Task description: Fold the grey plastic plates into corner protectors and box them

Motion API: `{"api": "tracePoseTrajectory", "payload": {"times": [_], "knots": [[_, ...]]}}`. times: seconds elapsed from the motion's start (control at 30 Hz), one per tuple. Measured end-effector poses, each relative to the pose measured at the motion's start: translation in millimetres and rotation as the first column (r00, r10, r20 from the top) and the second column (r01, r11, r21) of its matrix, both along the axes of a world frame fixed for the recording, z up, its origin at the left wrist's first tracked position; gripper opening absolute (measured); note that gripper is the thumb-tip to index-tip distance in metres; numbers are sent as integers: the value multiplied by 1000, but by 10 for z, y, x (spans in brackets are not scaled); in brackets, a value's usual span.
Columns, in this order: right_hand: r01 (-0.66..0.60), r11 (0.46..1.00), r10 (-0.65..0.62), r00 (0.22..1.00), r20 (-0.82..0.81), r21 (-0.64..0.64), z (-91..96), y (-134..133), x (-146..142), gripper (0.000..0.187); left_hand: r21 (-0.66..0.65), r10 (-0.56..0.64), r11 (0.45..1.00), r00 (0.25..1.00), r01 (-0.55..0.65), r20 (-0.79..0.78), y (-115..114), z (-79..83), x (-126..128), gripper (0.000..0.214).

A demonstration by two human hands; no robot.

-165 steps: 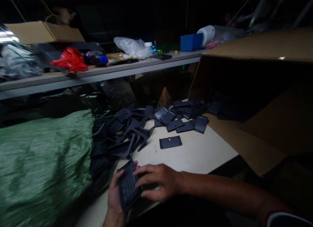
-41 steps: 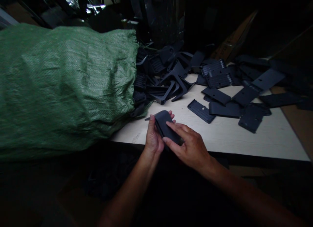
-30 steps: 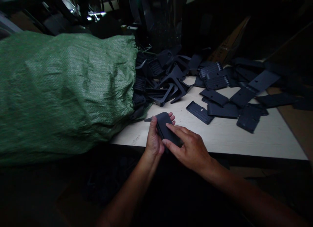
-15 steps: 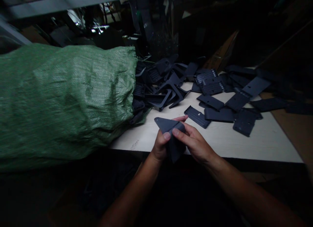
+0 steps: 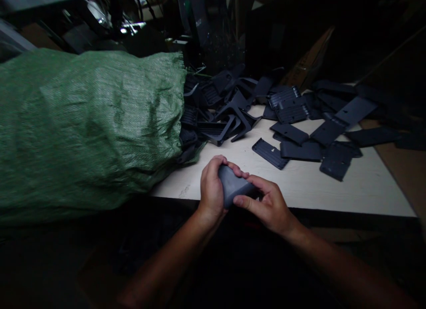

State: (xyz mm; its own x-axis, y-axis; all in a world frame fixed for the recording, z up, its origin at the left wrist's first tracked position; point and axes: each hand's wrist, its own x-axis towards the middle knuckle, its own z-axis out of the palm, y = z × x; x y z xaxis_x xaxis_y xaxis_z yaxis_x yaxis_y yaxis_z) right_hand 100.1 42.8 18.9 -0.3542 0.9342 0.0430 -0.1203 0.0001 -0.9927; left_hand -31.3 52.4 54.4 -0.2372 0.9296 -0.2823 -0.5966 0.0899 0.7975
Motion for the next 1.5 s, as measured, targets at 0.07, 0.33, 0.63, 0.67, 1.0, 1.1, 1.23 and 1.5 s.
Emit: {"api": "tracePoseTrajectory", "payload": {"times": [0.07,0.33,0.63,0.67,1.0,1.1,1.23,1.5], "knots": [[-28,1000,28,999,16,3,56,26,26,31,12,11,1000,999,-10,-41,7,-5,0,15],[-189,968,219,958,183,-166,201,175,268,30,65,-152,928,533,366,-832,91,-70,-422,22],[-155,977,82,906,415,144,244,252,351,25,-94,-476,758,449,645,-756,84,-54,-496,47],[-131,978,52,909,414,165,229,252,380,24,-74,-481,788,537,611,-693,89,-94,-503,49],[87,989,-114,961,251,118,79,260,364,38,-93,-406,913,867,396,-288,28,-251,-343,47],[-54,997,34,955,296,63,112,449,389,45,-114,-444,895,848,430,-289,-12,-258,-345,46],[-137,990,120,916,382,18,107,680,438,51,-200,-559,829,791,523,-249,-22,-314,-388,42],[282,947,-311,922,228,151,145,606,550,38,30,-4,999,961,13,-278,40,-406,-457,33]]}}
